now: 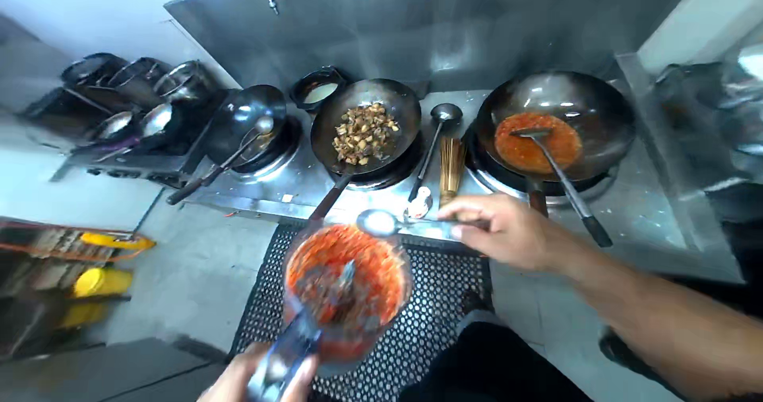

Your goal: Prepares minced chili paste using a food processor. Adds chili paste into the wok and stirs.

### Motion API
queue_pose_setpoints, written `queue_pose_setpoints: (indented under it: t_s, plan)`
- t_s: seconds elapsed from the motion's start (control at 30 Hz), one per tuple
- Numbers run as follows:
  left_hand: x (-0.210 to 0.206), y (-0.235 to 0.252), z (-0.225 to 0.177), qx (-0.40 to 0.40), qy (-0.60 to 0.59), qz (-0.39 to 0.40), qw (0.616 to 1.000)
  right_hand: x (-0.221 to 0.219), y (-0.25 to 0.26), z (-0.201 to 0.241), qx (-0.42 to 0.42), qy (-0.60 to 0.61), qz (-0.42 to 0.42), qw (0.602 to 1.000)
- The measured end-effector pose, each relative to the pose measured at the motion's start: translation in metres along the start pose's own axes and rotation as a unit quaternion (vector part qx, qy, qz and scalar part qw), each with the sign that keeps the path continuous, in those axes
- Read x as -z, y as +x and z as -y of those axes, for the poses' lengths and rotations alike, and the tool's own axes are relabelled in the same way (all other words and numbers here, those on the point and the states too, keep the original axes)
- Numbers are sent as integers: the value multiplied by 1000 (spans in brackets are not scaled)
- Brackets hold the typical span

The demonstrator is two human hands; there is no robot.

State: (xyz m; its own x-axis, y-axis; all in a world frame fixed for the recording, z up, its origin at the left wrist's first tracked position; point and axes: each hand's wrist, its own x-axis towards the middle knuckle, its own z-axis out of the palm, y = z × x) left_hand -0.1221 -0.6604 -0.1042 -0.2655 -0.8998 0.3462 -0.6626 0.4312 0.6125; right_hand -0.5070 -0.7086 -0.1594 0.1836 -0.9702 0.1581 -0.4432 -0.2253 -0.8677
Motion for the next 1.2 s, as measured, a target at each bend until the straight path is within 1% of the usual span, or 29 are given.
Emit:
queue_pose_setpoints:
  t_s: [0.07, 0.1, 0.17, 0.27, 0.3, 0.37, 0.43, 0.57, 0.6, 0.67, 0.7, 0.77, 0.8, 0.83, 0.9, 0.93, 0.97, 1.0, 1.03, 1.1, 1.13, 1.17, 1.2]
  plan:
    - [-47, 62, -16, -15, 5, 61, 998, 42, -4, -26, -10, -117, -52, 992]
    - [-71, 90, -22, -26, 0, 83, 996, 61, -5, -37, -1, -166, -71, 984]
    - [-119, 141, -31, -63, -6, 112, 992, 94, -4, -54, 28, -219, -96, 971]
    - [-181, 206, -50, -109, -26, 159, 981, 145, 4, -79, 90, -278, -101, 951]
    - [-198, 225, -58, -117, -37, 179, 976, 162, 8, -87, 99, -298, -86, 945]
    - [-226, 259, -74, -124, -64, 222, 965, 192, 16, -99, 104, -344, -43, 932]
    - [-248, 290, -83, -153, -86, 259, 950, 216, 22, -112, 114, -397, -20, 911]
    - [-281, 349, -98, -226, -85, 307, 921, 261, 29, -141, 154, -527, -33, 835]
    - [-288, 362, -99, -245, -89, 314, 913, 271, 29, -144, 139, -559, -21, 817]
    - [-302, 387, -98, -281, -113, 325, 896, 278, 26, -144, 58, -597, 18, 800]
    - [-310, 401, -96, -304, -126, 326, 886, 277, 23, -148, 14, -598, 17, 801]
    - [-332, 423, -92, -369, -144, 302, 867, 264, 17, -154, -125, -553, 23, 824]
    - [-343, 433, -90, -409, -147, 277, 857, 253, 15, -155, -205, -500, 25, 841]
    - [-355, 441, -89, -451, -145, 255, 843, 242, 14, -158, -267, -436, 17, 859]
    - [-377, 453, -90, -515, -137, 226, 815, 225, 9, -167, -342, -307, -35, 887]
    - [-387, 457, -91, -540, -135, 217, 802, 225, 7, -166, -366, -242, -82, 895]
    - [-396, 459, -92, -560, -134, 210, 790, 228, 7, -164, -384, -184, -139, 894]
    - [-404, 461, -94, -577, -131, 204, 780, 236, 10, -159, -405, -143, -188, 884]
    - [-411, 462, -97, -592, -129, 197, 771, 247, 16, -152, -424, -119, -219, 871]
    - [-424, 462, -105, -616, -122, 194, 753, 263, 33, -141, -451, -96, -244, 853]
    - [-430, 461, -109, -623, -118, 199, 747, 269, 42, -136, -449, -93, -249, 853]
    - [-436, 460, -114, -625, -116, 207, 744, 274, 49, -132, -437, -94, -246, 860]
    - [-441, 458, -118, -621, -117, 213, 745, 277, 54, -127, -421, -106, -225, 872]
